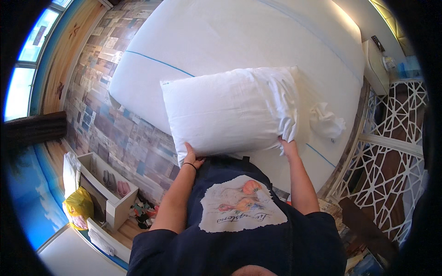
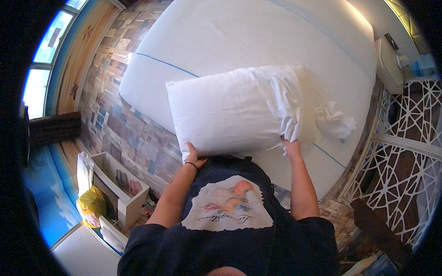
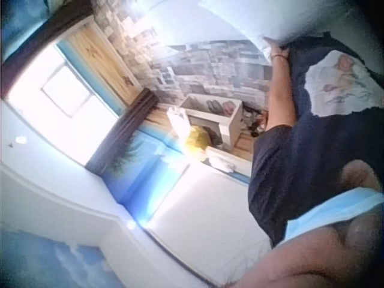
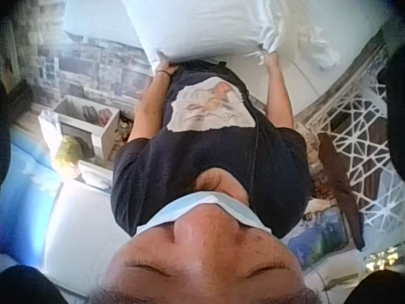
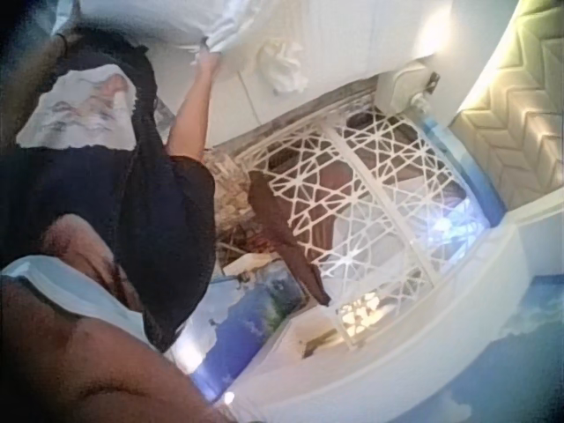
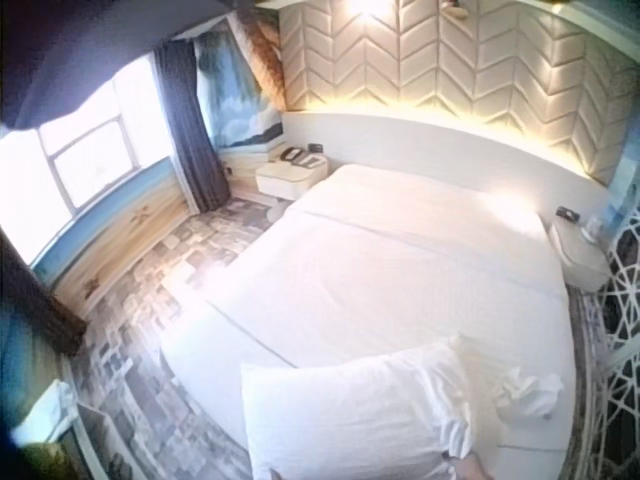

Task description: The person inserts a white pillow into a white pillowcase on a bed. They align the corners, pull the case over the pillow, and smooth the surface before placing the finished pillow on the bed.

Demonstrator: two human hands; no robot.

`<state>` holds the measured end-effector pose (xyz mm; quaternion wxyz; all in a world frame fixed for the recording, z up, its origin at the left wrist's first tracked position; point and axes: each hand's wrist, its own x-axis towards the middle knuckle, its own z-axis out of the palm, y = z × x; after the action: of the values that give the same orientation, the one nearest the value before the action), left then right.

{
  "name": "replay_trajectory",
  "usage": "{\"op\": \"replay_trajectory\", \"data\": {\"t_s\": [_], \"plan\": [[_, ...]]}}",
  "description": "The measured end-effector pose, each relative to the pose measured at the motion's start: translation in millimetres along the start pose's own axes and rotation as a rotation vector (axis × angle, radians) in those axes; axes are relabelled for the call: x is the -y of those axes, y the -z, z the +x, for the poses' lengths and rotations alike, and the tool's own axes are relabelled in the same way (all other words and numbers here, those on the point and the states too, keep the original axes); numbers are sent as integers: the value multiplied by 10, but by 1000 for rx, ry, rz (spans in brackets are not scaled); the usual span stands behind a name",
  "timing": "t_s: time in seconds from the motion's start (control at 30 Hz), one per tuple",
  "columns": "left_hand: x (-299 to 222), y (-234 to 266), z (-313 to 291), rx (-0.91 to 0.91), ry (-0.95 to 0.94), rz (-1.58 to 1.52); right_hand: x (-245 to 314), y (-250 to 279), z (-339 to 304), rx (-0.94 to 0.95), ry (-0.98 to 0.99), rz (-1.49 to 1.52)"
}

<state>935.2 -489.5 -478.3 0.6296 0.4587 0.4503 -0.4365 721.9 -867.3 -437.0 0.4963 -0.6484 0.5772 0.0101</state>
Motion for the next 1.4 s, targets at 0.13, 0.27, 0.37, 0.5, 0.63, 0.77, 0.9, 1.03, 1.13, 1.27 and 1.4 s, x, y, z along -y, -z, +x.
{"op": "replay_trajectory", "data": {"t_s": [0.13, 0.27, 0.37, 0.5, 0.63, 0.77, 0.9, 1.03, 1.13, 1.27, 1.4], "plan": [[45, 321, 427, -57, 57, -119, -311, -89, -107, 210, -53, 119], [21, 45, -18, 168, 15, -163, -442, 288, 24, 109, -88, -85], [62, 57, 207, -666, -82, 127, -462, 243, 319, -43, 17, -162], [35, 302, 523, -1075, -522, 870, 262, -62, 608, -312, 139, -247], [-467, 103, 498, -703, -672, 815, 1488, -387, 589, -329, 135, -389], [-960, -363, 425, -669, -777, 778, 1871, -799, 1146, -465, 333, -670], [-1575, -458, 849, -489, -940, 719, 2715, -1011, 1239, -132, 309, -886], [-2108, -792, 914, -374, -959, 728, 2768, -1321, 1444, -73, 261, -1080], [-2458, -905, 1020, -489, -837, 657, 2758, -1442, 1500, 3, 340, -1146], [-2704, -1080, 841, -366, -446, 538, 2536, -1041, 1872, 34, 540, -1070], [-2644, -1299, 610, -205, -624, 387, 2456, -725, 2084, -180, 486, -998]]}}
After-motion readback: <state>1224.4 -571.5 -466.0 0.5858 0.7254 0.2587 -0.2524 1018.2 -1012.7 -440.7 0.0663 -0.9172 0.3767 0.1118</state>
